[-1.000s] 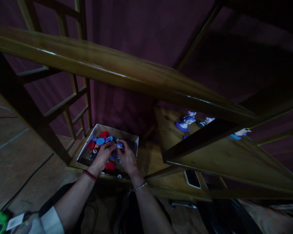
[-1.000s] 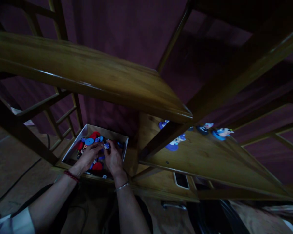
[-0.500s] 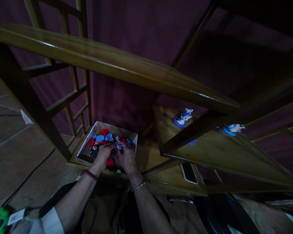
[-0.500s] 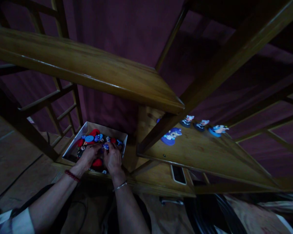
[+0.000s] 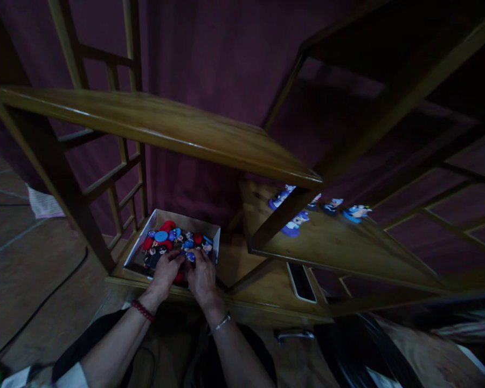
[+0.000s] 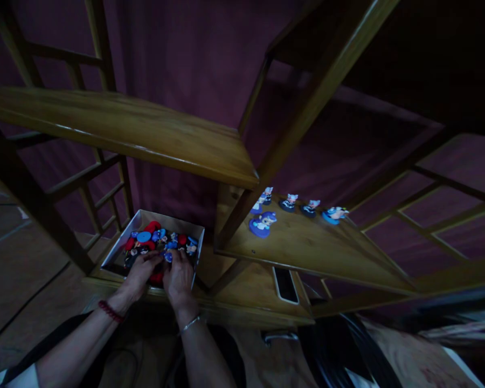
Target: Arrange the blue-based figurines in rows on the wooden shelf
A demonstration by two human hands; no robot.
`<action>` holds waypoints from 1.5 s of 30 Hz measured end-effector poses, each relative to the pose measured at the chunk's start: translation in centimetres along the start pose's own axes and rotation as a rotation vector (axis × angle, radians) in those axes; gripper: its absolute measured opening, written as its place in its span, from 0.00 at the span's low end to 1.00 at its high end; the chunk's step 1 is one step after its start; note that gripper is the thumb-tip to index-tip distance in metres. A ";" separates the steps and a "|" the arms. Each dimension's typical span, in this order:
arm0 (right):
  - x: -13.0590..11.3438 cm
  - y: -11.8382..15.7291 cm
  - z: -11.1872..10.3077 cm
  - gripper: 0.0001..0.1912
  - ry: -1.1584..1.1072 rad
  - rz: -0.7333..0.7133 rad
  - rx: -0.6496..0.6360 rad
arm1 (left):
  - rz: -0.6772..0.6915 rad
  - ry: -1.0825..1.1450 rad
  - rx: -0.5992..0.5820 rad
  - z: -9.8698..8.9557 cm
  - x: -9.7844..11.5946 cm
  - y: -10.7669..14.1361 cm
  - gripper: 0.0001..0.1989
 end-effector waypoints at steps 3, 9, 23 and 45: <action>-0.3 0.3 -0.8 0.13 -0.032 -0.014 -0.009 | -0.035 0.067 0.011 0.3 0.3 0.8 0.11; -1.2 1.3 -2.9 0.18 -0.103 0.012 0.005 | -0.070 0.137 0.030 1.2 1.6 3.6 0.07; -4.8 4.6 -9.2 0.16 -0.117 0.003 0.046 | -0.106 0.140 -0.031 2.7 5.9 10.9 0.10; -7.2 6.1 -17.8 0.19 -0.066 -0.122 0.035 | 0.021 0.159 -0.152 6.5 10.4 17.1 0.09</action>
Point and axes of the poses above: each hand's wrist, its own y-axis away from the middle knuckle, its own z-axis out of the palm, x = y × z, the point moved 5 cm from there along -y, towards the middle knuckle, and after that the axes turned 3 degrees about z, right-handed, at the moved point
